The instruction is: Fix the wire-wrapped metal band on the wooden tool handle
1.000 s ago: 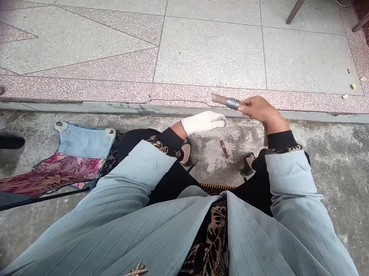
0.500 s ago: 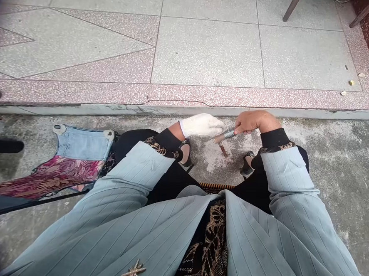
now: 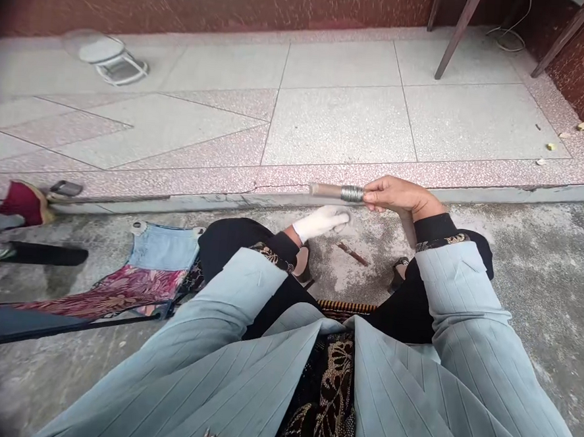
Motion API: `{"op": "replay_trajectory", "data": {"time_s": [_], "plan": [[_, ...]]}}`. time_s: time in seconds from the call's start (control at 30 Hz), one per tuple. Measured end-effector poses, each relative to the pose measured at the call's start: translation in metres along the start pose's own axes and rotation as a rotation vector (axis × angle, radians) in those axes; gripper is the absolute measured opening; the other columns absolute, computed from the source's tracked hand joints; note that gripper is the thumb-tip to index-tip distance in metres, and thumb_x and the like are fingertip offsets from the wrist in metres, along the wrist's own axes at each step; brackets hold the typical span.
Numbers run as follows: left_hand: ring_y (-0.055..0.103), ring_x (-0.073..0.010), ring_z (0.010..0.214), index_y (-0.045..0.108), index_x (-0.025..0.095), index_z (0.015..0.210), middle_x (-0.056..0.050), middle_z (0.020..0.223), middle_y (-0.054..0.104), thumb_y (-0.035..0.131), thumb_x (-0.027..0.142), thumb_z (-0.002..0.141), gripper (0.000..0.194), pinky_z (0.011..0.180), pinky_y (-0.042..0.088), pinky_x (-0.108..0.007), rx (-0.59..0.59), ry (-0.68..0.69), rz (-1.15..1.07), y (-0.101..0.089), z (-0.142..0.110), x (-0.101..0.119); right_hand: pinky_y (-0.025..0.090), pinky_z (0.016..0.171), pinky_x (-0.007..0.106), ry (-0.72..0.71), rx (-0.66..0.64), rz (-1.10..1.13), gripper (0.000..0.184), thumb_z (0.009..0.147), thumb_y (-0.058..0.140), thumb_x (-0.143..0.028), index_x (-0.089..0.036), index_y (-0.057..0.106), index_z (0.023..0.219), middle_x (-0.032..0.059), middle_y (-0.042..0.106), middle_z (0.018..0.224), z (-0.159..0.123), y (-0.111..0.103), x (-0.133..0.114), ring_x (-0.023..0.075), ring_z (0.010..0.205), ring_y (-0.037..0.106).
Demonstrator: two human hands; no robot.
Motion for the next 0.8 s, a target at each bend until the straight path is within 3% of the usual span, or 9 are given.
{"op": "replay_trajectory", "data": {"time_s": [0.17, 0.27, 0.43, 0.6, 0.7, 0.8], "plan": [[0.05, -0.0127, 0.062, 0.066, 0.017, 0.096, 0.003, 0.068, 0.055, 0.048, 0.046, 0.101, 0.035, 0.065, 0.042, -0.025, 0.084, 0.013, 0.211, 0.027, -0.023, 0.012, 0.038, 0.06, 0.025, 0.102, 0.347, -0.096, 0.027, 0.092, 0.07, -0.035, -0.017, 0.063, 0.073, -0.0018, 0.056, 0.061, -0.004, 0.002, 0.013, 0.0097, 0.056, 0.045], [0.06, -0.0166, 0.076, 0.069, 0.017, 0.096, -0.002, 0.082, 0.067, 0.045, 0.042, 0.103, 0.035, 0.076, 0.045, -0.028, 0.12, 0.004, 0.494, 0.027, -0.034, 0.03, 0.04, 0.063, 0.026, 0.206, 0.398, -0.292, 0.024, 0.096, 0.062, -0.026, -0.017, 0.064, 0.074, -0.0005, 0.059, 0.062, -0.002, 0.001, 0.025, 0.0108, 0.057, 0.051], [0.069, -0.0222, 0.089, 0.073, 0.022, 0.103, -0.006, 0.098, 0.077, 0.045, 0.038, 0.105, 0.032, 0.078, 0.046, -0.03, 0.133, -0.031, 0.925, 0.029, -0.043, 0.047, 0.041, 0.068, 0.027, 0.303, 0.328, -0.698, 0.025, 0.099, 0.061, -0.033, -0.015, 0.075, 0.087, 0.0034, 0.067, 0.069, -0.003, 0.005, 0.029, 0.0153, 0.069, 0.062], [0.071, -0.0228, 0.085, 0.074, 0.023, 0.101, -0.008, 0.092, 0.076, 0.053, 0.036, 0.102, 0.026, 0.074, 0.045, -0.031, 0.136, -0.038, 0.997, 0.031, -0.042, 0.046, 0.04, 0.068, 0.03, 0.41, 0.152, -0.922, 0.028, 0.097, 0.062, -0.036, -0.016, 0.081, 0.1, 0.0098, 0.076, 0.091, -0.002, 0.016, 0.031, 0.0206, 0.082, 0.066], [0.071, -0.022, 0.084, 0.075, 0.021, 0.103, -0.009, 0.092, 0.076, 0.051, 0.033, 0.101, 0.026, 0.074, 0.046, -0.031, 0.099, -0.014, 0.993, 0.02, -0.036, 0.047, 0.041, 0.068, 0.032, 0.45, -0.025, -0.867, 0.027, 0.096, 0.063, -0.038, -0.017, 0.079, 0.094, 0.0087, 0.074, 0.085, 0.001, 0.02, 0.041, 0.0205, 0.078, 0.065], [0.07, -0.021, 0.088, 0.076, 0.019, 0.106, -0.01, 0.098, 0.078, 0.05, 0.031, 0.101, 0.029, 0.077, 0.046, -0.03, 0.078, 0.014, 0.952, 0.004, -0.028, 0.048, 0.043, 0.067, 0.031, 0.386, -0.18, -0.671, 0.029, 0.094, 0.064, -0.045, -0.018, 0.073, 0.086, 0.0038, 0.067, 0.073, 0.002, 0.022, 0.05, 0.0177, 0.068, 0.062]]}}
Point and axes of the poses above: each hand's wrist, its own z-axis towards the middle knuckle, its own y-axis out of the palm, x = y × z, the point moved 2 cm from there along z, towards the middle knuckle
